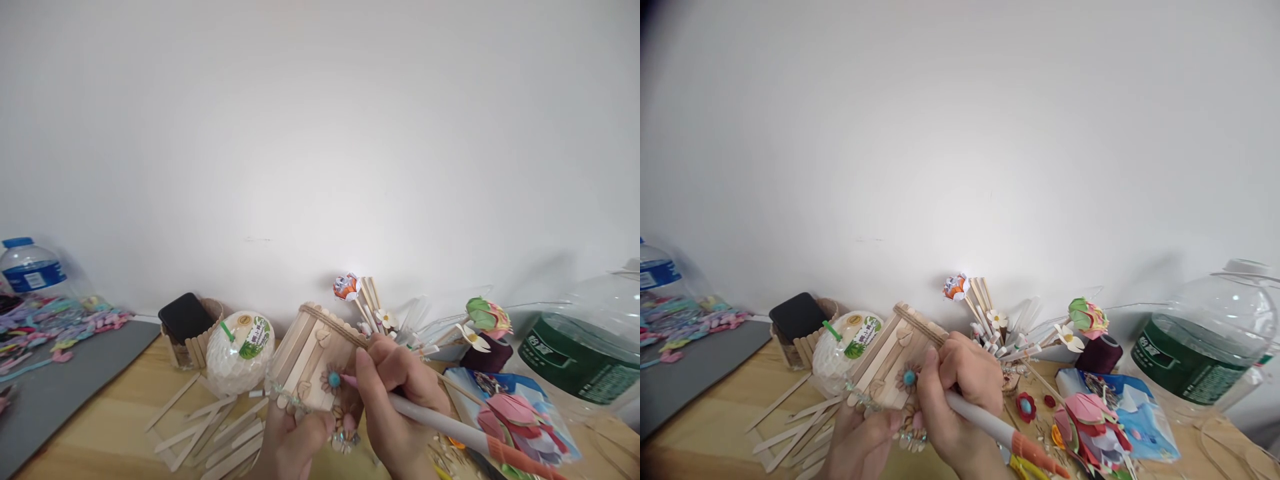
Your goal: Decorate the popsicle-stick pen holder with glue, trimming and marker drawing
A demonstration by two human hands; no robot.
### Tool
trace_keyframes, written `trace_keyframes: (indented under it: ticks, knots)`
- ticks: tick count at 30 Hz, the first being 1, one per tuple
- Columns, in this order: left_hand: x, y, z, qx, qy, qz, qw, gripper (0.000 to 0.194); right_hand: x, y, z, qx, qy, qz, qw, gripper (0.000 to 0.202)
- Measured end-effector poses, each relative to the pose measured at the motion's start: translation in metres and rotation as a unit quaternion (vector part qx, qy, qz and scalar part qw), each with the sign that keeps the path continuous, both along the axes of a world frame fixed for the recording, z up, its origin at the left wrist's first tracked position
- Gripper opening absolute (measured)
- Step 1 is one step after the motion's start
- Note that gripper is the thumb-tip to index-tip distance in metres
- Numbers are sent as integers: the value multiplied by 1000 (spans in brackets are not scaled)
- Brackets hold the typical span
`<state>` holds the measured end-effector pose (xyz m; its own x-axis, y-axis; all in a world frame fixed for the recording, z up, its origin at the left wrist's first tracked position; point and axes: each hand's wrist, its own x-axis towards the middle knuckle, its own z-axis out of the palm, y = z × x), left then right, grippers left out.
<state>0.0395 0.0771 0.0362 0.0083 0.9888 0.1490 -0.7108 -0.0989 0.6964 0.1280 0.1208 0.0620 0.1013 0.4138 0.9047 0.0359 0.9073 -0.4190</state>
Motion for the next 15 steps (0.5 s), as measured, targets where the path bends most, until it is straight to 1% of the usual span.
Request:
trace_keyframes:
  ticks: [4, 7, 11, 15]
  knots:
    - [0, 0, -1, -9, -19, -4, 1000, 41, 0, 1, -1, -2, 5, -2, 1000, 39]
    - [0, -1, -1, -20, -35, -20, 999, 40, -2, 1, -1, -14, 50, 7, 999, 39]
    - [-1, -2, 0, -27, -33, -26, 999, 41, -3, 2, 4, -37, 142, 68, 987, 39]
    - [-5, -1, -1, -23, -15, -2, 1000, 41, 0, 1, 11, -97, 180, 136, 969, 41]
